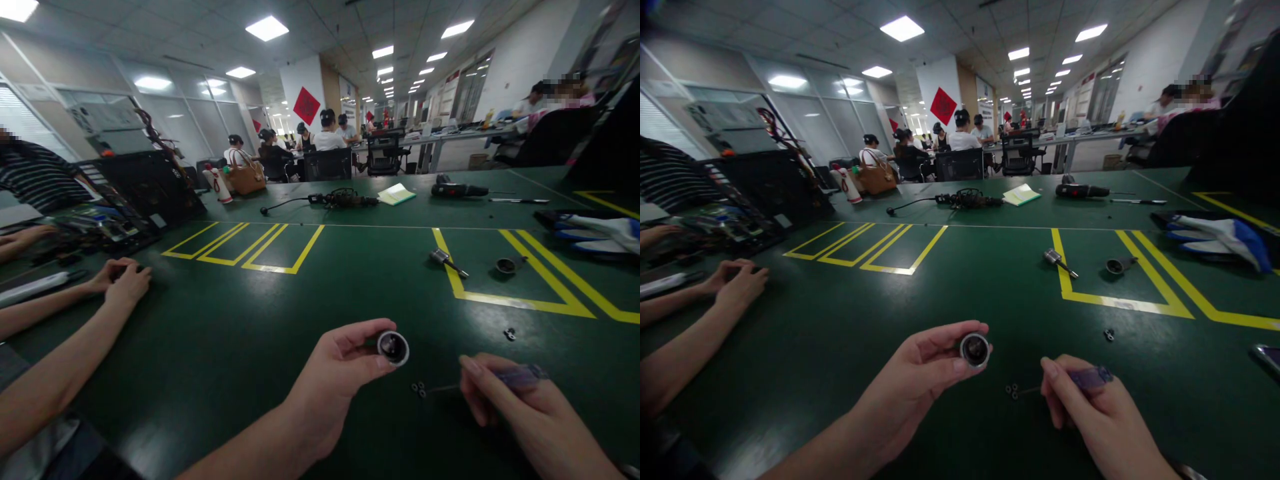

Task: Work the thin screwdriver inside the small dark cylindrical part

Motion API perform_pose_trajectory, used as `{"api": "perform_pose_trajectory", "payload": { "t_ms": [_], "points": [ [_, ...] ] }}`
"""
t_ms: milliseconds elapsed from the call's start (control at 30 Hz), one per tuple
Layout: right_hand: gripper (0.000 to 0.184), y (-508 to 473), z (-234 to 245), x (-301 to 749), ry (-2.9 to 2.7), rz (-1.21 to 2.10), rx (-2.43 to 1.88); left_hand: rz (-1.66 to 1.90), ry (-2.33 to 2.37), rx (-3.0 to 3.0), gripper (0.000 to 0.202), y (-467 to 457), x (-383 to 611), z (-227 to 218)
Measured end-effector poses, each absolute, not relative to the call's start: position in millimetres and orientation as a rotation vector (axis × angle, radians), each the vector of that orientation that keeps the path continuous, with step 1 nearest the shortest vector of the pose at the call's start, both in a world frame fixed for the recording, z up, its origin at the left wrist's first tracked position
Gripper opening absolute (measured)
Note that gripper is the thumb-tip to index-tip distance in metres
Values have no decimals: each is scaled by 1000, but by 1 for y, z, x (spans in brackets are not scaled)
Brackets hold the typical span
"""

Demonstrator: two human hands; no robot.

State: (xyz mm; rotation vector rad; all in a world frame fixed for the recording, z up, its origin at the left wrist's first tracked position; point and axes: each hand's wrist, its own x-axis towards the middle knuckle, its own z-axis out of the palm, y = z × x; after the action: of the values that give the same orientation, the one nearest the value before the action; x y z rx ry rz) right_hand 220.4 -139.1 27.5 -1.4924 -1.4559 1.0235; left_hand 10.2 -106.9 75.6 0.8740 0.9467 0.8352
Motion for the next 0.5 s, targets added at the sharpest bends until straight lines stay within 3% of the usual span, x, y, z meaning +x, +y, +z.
{"api": "perform_pose_trajectory", "payload": {
  "t_ms": [500],
  "points": [
    [40,-151,21,220,-1778,808,-1384,800,964,902,43,-109,4,65]
  ]
}}
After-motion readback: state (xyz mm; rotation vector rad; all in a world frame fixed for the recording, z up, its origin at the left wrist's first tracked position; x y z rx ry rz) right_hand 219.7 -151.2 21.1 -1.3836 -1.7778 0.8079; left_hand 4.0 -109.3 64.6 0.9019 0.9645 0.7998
